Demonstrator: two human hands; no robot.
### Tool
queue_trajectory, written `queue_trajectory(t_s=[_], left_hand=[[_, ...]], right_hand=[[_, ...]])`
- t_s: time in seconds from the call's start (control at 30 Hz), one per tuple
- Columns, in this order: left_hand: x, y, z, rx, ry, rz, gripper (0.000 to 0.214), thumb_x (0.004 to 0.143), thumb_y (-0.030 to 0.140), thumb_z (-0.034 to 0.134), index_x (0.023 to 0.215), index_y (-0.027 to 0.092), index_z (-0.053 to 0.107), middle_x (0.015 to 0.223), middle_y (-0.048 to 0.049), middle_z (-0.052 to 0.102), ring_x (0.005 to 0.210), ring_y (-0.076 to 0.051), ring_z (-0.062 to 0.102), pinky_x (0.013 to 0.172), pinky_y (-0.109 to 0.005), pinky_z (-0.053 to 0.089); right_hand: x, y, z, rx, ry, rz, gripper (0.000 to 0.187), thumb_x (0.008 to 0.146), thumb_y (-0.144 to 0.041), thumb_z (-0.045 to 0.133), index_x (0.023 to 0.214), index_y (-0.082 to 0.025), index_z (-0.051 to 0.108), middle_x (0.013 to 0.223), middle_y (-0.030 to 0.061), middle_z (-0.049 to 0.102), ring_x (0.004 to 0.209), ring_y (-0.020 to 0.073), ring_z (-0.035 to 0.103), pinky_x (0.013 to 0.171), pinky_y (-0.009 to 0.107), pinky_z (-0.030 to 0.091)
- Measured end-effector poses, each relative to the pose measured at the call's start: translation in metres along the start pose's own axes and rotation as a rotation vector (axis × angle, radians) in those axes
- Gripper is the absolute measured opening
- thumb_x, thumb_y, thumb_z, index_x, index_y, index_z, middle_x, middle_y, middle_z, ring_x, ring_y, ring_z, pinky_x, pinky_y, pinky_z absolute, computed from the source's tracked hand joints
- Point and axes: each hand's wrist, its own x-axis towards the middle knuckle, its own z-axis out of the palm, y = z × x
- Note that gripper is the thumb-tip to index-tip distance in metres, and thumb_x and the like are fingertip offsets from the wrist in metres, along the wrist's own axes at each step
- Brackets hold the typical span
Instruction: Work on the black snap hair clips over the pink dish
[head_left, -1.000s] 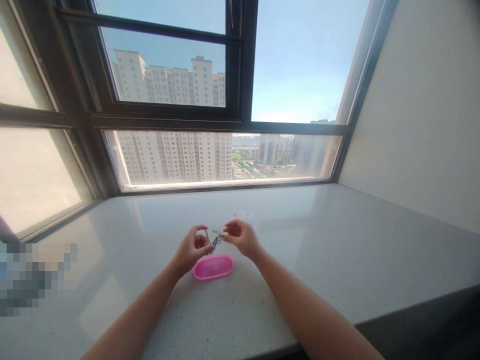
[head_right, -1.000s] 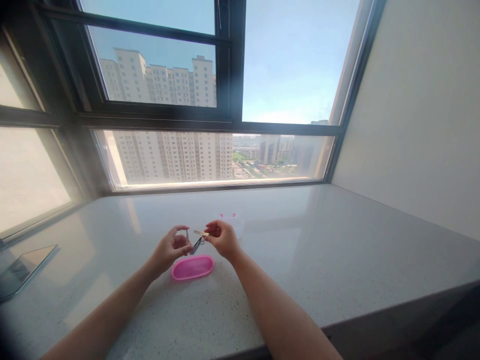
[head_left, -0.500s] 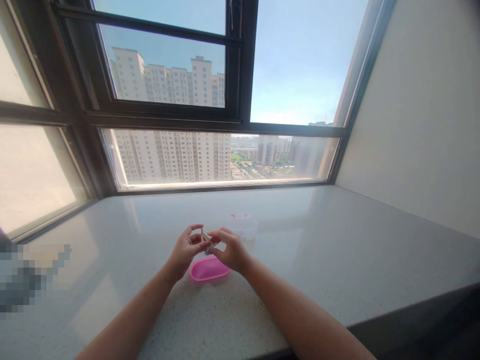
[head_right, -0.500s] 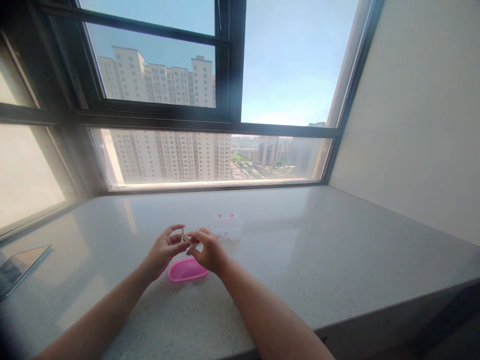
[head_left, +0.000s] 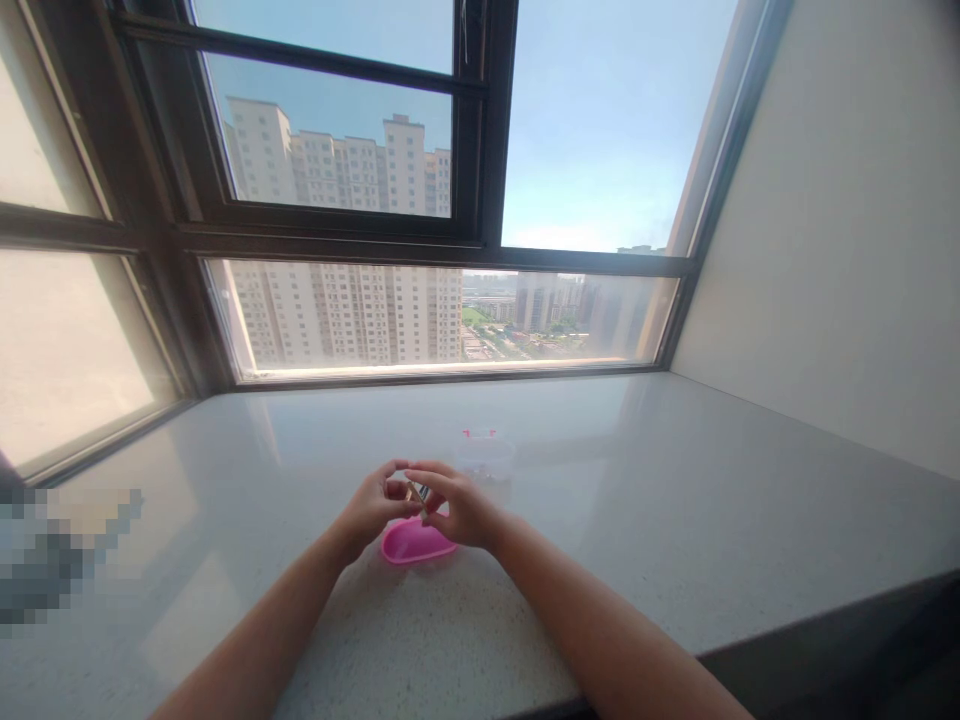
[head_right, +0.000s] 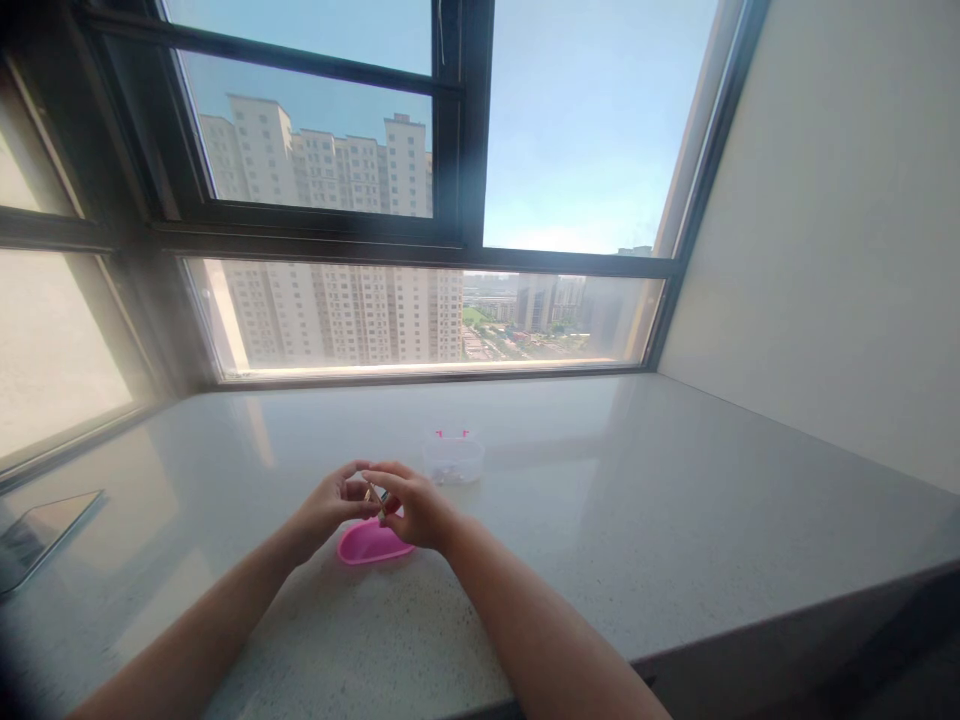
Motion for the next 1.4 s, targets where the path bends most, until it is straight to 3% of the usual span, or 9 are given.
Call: queue_trajectory(t_s=[0.3,0.5,0.63,0.73,0.97,1.17,1.4], left_hand=[[0.0,0.001,0.0,0.062,-0.012,0.025,0.051,0.067,0.022,0.07,0.11,0.016,0.045,0.071,0.0002,0.065,0.071,-0.019,0.065,0.067,-0.032,0.049],[0.0,-0.003,0.0,0.374,0.085,0.127,0.054,0.069,0.027,0.068,0.115,0.015,0.042,0.072,0.0006,0.063,0.063,-0.015,0.061,0.06,-0.027,0.046],[-0.001,-0.001,-0.002,0.582,0.144,0.195,0.053,0.068,0.026,0.068,0.115,0.017,0.045,0.063,0.0054,0.058,0.052,-0.011,0.052,0.051,-0.022,0.039],[0.0,-0.001,-0.005,0.555,0.15,0.216,0.051,0.069,0.024,0.065,0.115,0.019,0.042,0.065,0.0057,0.058,0.051,-0.011,0.054,0.052,-0.023,0.042],[0.001,-0.004,-0.008,0.454,0.126,0.223,0.052,0.071,0.021,0.062,0.117,0.022,0.037,0.08,0.0003,0.063,0.069,-0.016,0.065,0.068,-0.03,0.051],[0.0,-0.008,-0.006,0.493,0.076,0.232,0.053,0.073,0.02,0.058,0.122,0.02,0.037,0.082,-0.0011,0.063,0.066,-0.015,0.065,0.065,-0.029,0.052],[-0.003,0.001,-0.003,0.615,0.062,0.217,0.057,0.073,0.025,0.06,0.127,0.018,0.041,0.087,-0.0048,0.067,0.068,-0.016,0.064,0.058,-0.027,0.051]], right_hand=[[0.001,-0.003,-0.001,-0.088,0.002,0.073,0.068,0.07,-0.004,0.06,0.131,-0.026,0.04,0.11,0.0066,0.057,0.068,0.0096,0.058,0.062,0.024,0.051],[-0.003,0.013,-0.018,-0.097,0.137,0.205,0.077,0.064,-0.018,0.073,0.132,-0.027,0.038,0.117,0.008,0.054,0.062,0.0073,0.054,0.054,0.022,0.048],[-0.009,0.022,-0.036,-0.076,0.212,0.277,0.06,0.063,-0.031,0.076,0.118,-0.021,0.053,0.11,0.0091,0.056,0.058,0.0066,0.053,0.05,0.02,0.046],[-0.01,0.024,-0.041,-0.03,0.217,0.306,0.04,0.064,-0.034,0.075,0.098,-0.017,0.065,0.108,0.0092,0.056,0.057,0.0057,0.053,0.05,0.021,0.047],[-0.008,0.022,-0.028,0.094,0.185,0.325,0.025,0.064,-0.018,0.072,0.088,-0.014,0.068,0.115,0.0108,0.052,0.07,0.0095,0.059,0.063,0.025,0.055],[-0.009,0.02,-0.03,0.0,0.172,0.299,0.043,0.065,-0.015,0.071,0.106,-0.02,0.061,0.119,0.0097,0.053,0.063,0.007,0.056,0.052,0.02,0.049],[-0.008,0.018,-0.029,-0.019,0.157,0.316,0.051,0.066,-0.032,0.074,0.114,-0.021,0.058,0.109,0.008,0.057,0.063,0.0083,0.054,0.05,0.02,0.045]])
